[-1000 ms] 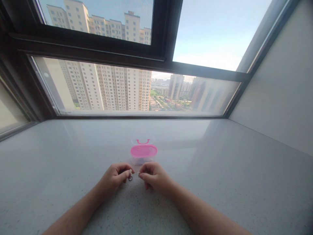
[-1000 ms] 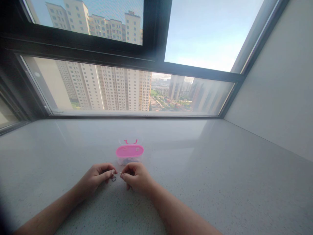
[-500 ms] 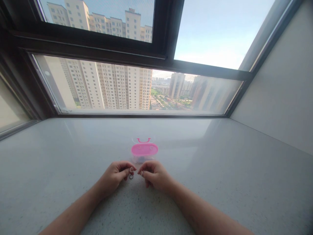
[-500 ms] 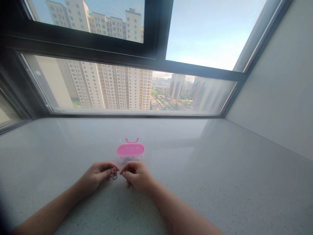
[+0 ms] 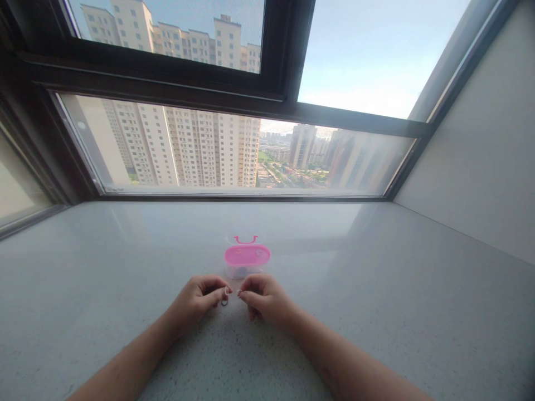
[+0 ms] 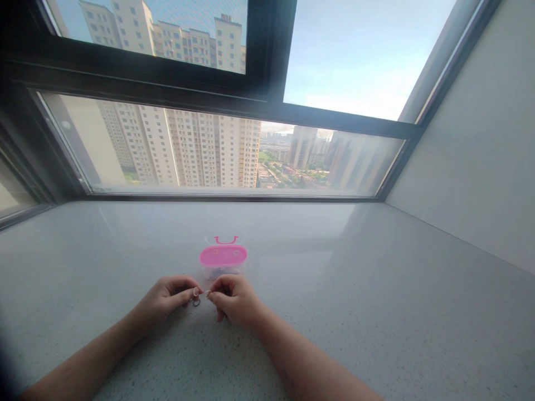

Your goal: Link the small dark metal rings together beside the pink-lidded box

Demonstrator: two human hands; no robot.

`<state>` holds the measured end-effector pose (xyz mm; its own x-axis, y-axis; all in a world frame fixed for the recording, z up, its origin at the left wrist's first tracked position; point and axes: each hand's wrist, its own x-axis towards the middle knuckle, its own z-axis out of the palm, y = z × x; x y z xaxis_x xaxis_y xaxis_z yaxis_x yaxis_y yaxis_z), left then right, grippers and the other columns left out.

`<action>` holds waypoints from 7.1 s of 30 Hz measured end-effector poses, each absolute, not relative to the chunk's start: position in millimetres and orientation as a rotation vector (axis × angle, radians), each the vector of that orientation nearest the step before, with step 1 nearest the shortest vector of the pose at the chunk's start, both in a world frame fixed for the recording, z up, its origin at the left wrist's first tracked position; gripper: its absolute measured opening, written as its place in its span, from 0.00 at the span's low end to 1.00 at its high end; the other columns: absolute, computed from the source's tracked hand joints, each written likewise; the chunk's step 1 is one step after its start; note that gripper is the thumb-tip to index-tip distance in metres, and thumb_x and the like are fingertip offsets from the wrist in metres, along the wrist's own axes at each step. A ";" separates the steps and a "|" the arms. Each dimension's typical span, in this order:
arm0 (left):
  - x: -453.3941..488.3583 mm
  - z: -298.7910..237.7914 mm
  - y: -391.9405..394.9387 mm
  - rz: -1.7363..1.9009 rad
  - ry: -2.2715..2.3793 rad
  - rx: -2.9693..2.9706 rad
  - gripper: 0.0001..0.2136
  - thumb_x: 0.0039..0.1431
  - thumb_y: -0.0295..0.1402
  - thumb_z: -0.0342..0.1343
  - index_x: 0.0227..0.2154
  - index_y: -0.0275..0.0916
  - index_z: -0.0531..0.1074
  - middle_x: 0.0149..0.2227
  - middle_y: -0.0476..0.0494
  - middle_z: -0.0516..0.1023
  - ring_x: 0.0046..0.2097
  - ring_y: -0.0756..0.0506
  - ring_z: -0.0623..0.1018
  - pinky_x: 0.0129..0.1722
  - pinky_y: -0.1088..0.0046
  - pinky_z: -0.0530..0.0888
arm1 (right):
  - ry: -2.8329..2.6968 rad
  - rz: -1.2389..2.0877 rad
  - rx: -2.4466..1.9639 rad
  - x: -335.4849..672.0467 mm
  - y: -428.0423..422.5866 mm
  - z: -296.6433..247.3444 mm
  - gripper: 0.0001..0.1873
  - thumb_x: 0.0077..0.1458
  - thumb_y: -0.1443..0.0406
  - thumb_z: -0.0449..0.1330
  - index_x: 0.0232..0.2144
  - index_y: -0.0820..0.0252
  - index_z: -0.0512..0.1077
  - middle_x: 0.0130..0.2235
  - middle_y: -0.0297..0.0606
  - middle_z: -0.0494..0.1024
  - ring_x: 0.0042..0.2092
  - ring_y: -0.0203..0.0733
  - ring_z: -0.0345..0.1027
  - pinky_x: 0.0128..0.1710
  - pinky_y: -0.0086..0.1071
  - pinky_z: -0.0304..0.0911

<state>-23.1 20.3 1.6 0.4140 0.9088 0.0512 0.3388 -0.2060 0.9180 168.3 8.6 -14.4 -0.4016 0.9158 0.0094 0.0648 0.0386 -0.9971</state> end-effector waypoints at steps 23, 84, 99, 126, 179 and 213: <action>-22.4 3.4 17.9 0.762 1.099 1.885 0.11 0.51 0.36 0.54 0.23 0.33 0.75 0.23 0.47 0.74 0.29 0.47 0.71 0.29 0.76 0.66 | -1.626 1.423 -1.034 168.3 9.0 -16.2 0.08 0.48 0.63 0.58 0.25 0.65 0.69 0.15 0.26 0.64 0.16 0.29 0.58 0.14 0.21 0.50; -24.4 75.7 9.8 0.992 1.213 2.427 0.07 0.55 0.32 0.51 0.24 0.37 0.69 0.24 0.51 0.66 0.26 0.51 0.65 0.27 0.77 0.65 | -1.706 1.281 -0.992 162.3 7.9 -25.3 0.10 0.49 0.68 0.54 0.34 0.64 0.74 0.18 0.28 0.63 0.16 0.29 0.59 0.14 0.20 0.55; 0.5 77.8 83.3 0.229 1.248 2.689 0.06 0.48 0.29 0.51 0.23 0.39 0.73 0.24 0.49 0.74 0.28 0.48 0.72 0.28 0.75 0.64 | -1.748 1.285 -0.983 162.7 11.4 -28.4 0.10 0.48 0.68 0.54 0.32 0.63 0.74 0.18 0.28 0.63 0.17 0.29 0.60 0.14 0.20 0.54; 4.5 81.2 87.4 0.257 1.190 2.639 0.05 0.45 0.31 0.54 0.21 0.38 0.74 0.20 0.51 0.71 0.25 0.49 0.70 0.25 0.77 0.61 | -1.700 1.346 -1.001 164.2 8.9 -23.0 0.09 0.49 0.69 0.54 0.32 0.64 0.74 0.17 0.28 0.63 0.17 0.29 0.60 0.15 0.20 0.55; -20.4 9.4 12.4 0.555 1.257 2.270 0.07 0.55 0.28 0.42 0.27 0.39 0.65 0.27 0.46 0.71 0.31 0.45 0.71 0.32 0.74 0.67 | -2.030 0.969 -1.153 159.8 -0.5 -13.8 0.06 0.50 0.71 0.53 0.31 0.60 0.68 0.28 0.33 0.72 0.28 0.33 0.64 0.29 0.25 0.58; -33.5 5.1 23.3 0.661 1.032 1.766 0.05 0.47 0.29 0.57 0.26 0.34 0.76 0.26 0.45 0.79 0.32 0.46 0.75 0.34 0.73 0.70 | -1.561 1.510 -1.008 164.4 9.2 -22.4 0.05 0.41 0.69 0.63 0.24 0.65 0.72 0.20 0.31 0.70 0.20 0.32 0.65 0.18 0.23 0.57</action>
<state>-33.5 23.3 5.1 0.4970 0.8677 -0.0112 0.3532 -0.1904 0.9160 164.4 9.2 -22.4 -0.4261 0.9045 -0.0173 0.0471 0.0031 -0.9989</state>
